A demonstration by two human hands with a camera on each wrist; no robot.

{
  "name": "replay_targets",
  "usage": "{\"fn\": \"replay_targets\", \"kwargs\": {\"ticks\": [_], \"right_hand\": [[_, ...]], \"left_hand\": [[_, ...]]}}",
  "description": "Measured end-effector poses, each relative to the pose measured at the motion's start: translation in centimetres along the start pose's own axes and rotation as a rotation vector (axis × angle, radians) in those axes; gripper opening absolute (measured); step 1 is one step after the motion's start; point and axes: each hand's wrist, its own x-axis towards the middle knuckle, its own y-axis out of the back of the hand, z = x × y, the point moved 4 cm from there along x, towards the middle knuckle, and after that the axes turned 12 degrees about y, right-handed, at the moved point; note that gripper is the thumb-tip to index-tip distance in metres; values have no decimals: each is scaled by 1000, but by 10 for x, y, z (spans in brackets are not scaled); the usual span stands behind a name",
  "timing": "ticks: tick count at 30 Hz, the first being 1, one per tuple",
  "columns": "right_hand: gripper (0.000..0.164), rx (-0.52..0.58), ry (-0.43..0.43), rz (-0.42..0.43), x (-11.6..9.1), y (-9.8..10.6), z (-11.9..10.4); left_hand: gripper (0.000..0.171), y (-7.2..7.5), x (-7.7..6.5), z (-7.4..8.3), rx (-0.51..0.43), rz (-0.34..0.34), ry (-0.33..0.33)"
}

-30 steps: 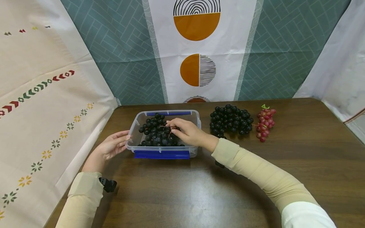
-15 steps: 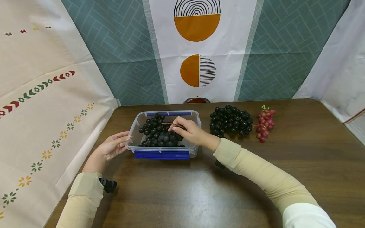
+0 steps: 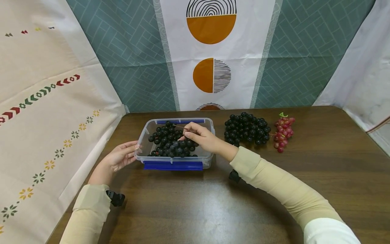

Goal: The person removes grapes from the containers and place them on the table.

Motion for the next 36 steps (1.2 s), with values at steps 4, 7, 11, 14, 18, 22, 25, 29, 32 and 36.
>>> {"fn": "replay_targets", "kwargs": {"ticks": [4,7,11,14,18,22,25,29,32,36], "right_hand": [[22,43,-48,-27,0,-2,1],[26,29,-77,-53,0,-3,1],[32,12,-123,-83,-2,-5,0],[33,10,-151,-105,-4,-6,0],[36,-16,-169,-140,-6,-5,1],[47,-51,-153,-191,-8,-3,0],[57,-88,-131,-244,-7,-4,-1],[70,-155,-107,-338,-8,-7,-3],[76,-197,-85,-404,-9,-10,-4],[74,-234,-63,-448,-10,-12,-5]], "left_hand": [[33,0,-1,0,11,7,5],[29,0,-1,0,12,9,7],[23,0,-1,1,13,9,-2],[23,0,0,0,13,10,-5],[25,0,0,0,17,12,-3],[26,-1,0,0,19,16,0],[30,-1,0,0,19,20,5],[32,-1,0,1,20,22,6],[32,0,0,1,19,23,4],[33,0,0,0,23,24,2]]}}
